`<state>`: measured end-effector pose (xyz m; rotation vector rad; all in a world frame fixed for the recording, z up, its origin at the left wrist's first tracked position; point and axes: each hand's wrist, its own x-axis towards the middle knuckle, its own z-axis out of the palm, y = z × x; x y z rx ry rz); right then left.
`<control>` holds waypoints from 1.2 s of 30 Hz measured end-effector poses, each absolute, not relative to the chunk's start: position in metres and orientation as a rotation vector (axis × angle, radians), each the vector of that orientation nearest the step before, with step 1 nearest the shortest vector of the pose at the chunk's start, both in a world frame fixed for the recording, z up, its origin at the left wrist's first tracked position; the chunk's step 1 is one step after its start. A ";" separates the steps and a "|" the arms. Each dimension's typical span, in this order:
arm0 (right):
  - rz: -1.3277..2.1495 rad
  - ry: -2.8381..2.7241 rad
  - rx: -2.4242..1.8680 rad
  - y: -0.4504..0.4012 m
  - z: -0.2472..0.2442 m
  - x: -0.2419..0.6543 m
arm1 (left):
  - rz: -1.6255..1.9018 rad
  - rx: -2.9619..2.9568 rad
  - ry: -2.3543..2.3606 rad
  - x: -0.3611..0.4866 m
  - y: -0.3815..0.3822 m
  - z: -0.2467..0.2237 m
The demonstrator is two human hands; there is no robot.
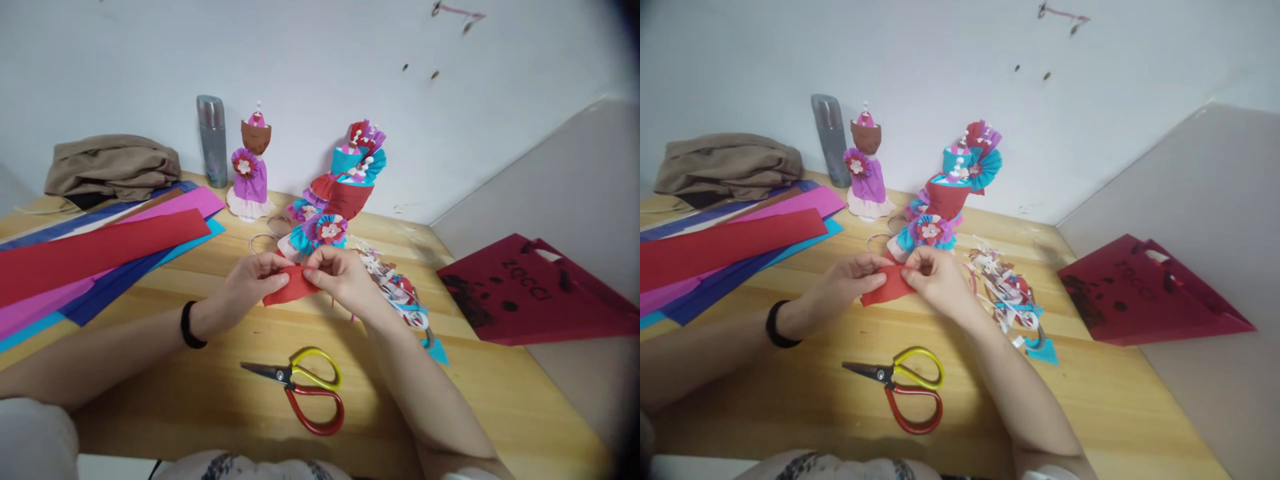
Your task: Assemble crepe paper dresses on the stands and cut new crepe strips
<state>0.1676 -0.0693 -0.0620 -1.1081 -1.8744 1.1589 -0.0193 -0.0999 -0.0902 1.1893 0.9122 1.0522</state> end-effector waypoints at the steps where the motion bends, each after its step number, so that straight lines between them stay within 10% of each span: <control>1: 1.194 -1.847 -1.093 -0.068 -0.063 0.167 | 1.025 1.179 0.913 -0.020 -0.102 -0.094; 36: 1.509 -1.670 -1.006 -0.077 -0.128 0.141 | 1.269 1.061 0.910 -0.025 -0.125 -0.136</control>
